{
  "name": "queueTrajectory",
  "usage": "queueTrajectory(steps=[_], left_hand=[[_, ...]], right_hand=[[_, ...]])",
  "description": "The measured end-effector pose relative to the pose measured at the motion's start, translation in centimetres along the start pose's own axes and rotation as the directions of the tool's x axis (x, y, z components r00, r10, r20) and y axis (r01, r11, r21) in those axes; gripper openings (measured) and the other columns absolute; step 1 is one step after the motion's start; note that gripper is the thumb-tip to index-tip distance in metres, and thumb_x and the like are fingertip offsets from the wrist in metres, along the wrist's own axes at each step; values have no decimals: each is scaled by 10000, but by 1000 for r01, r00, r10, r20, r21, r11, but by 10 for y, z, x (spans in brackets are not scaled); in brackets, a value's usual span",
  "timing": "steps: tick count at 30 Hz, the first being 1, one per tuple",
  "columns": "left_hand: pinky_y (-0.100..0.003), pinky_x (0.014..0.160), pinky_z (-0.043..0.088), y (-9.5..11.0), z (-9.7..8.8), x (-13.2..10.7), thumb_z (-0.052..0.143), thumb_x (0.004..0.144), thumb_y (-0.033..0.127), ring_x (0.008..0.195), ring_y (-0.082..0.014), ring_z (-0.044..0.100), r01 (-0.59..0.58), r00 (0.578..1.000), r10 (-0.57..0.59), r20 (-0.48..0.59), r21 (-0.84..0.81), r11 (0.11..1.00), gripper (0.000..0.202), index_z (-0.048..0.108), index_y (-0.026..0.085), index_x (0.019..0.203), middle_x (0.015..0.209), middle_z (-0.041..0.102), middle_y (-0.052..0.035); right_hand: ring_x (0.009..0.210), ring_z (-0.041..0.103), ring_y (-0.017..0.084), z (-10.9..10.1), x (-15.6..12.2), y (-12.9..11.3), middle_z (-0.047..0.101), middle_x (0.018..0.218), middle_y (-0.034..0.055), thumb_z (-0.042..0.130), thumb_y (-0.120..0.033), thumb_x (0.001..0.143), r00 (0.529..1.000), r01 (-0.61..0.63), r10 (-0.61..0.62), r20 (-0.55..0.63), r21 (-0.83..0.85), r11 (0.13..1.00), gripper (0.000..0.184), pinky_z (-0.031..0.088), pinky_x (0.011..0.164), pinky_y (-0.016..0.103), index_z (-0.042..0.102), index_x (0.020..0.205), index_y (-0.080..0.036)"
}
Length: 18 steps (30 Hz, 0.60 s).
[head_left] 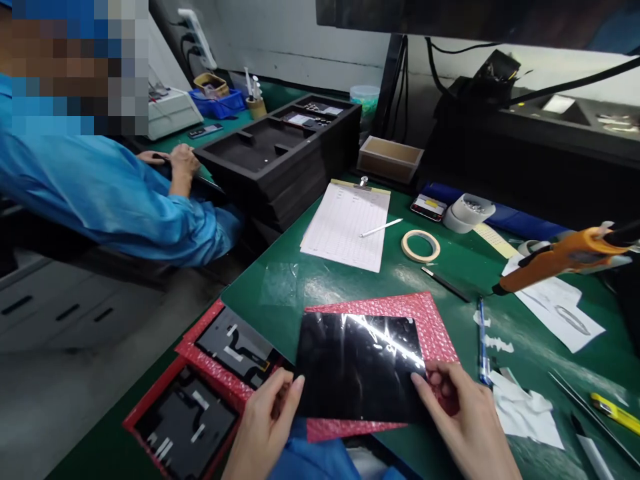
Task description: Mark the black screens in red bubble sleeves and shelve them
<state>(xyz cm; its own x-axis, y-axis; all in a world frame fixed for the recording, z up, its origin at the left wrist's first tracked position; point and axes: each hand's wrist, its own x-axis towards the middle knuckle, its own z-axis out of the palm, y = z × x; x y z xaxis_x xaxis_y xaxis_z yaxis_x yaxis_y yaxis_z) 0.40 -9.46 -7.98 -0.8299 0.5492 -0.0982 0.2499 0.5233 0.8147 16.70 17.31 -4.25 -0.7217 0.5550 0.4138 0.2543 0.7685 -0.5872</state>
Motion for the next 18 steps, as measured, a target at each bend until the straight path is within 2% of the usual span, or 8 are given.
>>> queueTrajectory(steps=[3, 5, 8, 10, 12, 14, 16, 18], left_hand=[[-289, 641, 500, 13, 2, -6, 445, 1166, 536, 634, -182, 579, -42, 998, 42, -50, -1, 999, 500, 498, 265, 749, 694, 546, 20], [-274, 616, 456, 21, 5, -10, 469, 1174, 511, 605, -159, 528, -123, 988, 122, -94, -6, 992, 498, 492, 259, 745, 687, 503, 33], [-260, 601, 391, 26, 12, -14, 491, 1191, 482, 574, -125, 469, -246, 953, 244, -181, 12, 969, 515, 497, 243, 734, 681, 444, 55], [-271, 600, 357, 23, 17, -14, 480, 1190, 538, 559, -117, 442, -248, 950, 254, -182, 54, 967, 560, 502, 235, 719, 667, 423, 62], [-280, 608, 348, 18, 18, -11, 480, 1148, 682, 554, -121, 432, -156, 973, 169, -158, 91, 984, 636, 527, 232, 701, 642, 431, 62], [-271, 613, 366, 11, 18, -8, 502, 1049, 851, 560, -125, 460, -7, 991, 12, -132, 38, 999, 721, 559, 230, 687, 619, 473, 57], [-252, 609, 406, 5, 21, -5, 574, 919, 967, 594, -136, 532, 142, 987, -152, -58, -158, 977, 771, 620, 227, 706, 638, 562, 37], [-242, 636, 483, 1, 27, -4, 692, 803, 997, 649, -152, 611, 269, 962, -258, 86, -438, 858, 785, 689, 214, 750, 692, 652, 7]], right_hand=[[484, 668, 161, -4, 0, -2, 676, 646, -26, 707, -709, 1044, 989, -147, 148, -1, 120, 982, 485, 519, 452, 246, 743, 924, -241], [505, 689, 176, -11, 4, -7, 689, 642, -8, 693, -786, 1004, 969, -239, 244, -20, 138, 961, 560, 548, 479, 245, 758, 909, -238], [537, 700, 195, -25, 13, -8, 715, 660, 21, 646, -909, 939, 937, -341, 345, -62, 63, 938, 684, 570, 527, 274, 775, 901, -238], [538, 698, 216, -31, 17, -3, 713, 650, 34, 565, -1005, 898, 929, -367, 365, -67, -19, 930, 789, 563, 531, 319, 781, 864, -247], [558, 722, 248, -32, 17, 7, 749, 699, 53, 443, -1077, 873, 937, -348, 340, -76, -131, 929, 887, 546, 525, 367, 788, 838, -261], [640, 773, 284, -29, 12, 17, 803, 819, 73, 368, -1069, 900, 952, -305, 293, -85, -227, 925, 912, 566, 554, 406, 804, 874, -268], [737, 805, 296, -25, 6, 26, 824, 930, 87, 381, -993, 966, 965, -261, 248, -84, -249, 933, 854, 623, 626, 431, 820, 972, -261], [756, 803, 272, -20, 0, 31, 817, 960, 87, 464, -897, 1008, 973, -230, 226, -46, -204, 951, 747, 655, 668, 406, 823, 1077, -245]])
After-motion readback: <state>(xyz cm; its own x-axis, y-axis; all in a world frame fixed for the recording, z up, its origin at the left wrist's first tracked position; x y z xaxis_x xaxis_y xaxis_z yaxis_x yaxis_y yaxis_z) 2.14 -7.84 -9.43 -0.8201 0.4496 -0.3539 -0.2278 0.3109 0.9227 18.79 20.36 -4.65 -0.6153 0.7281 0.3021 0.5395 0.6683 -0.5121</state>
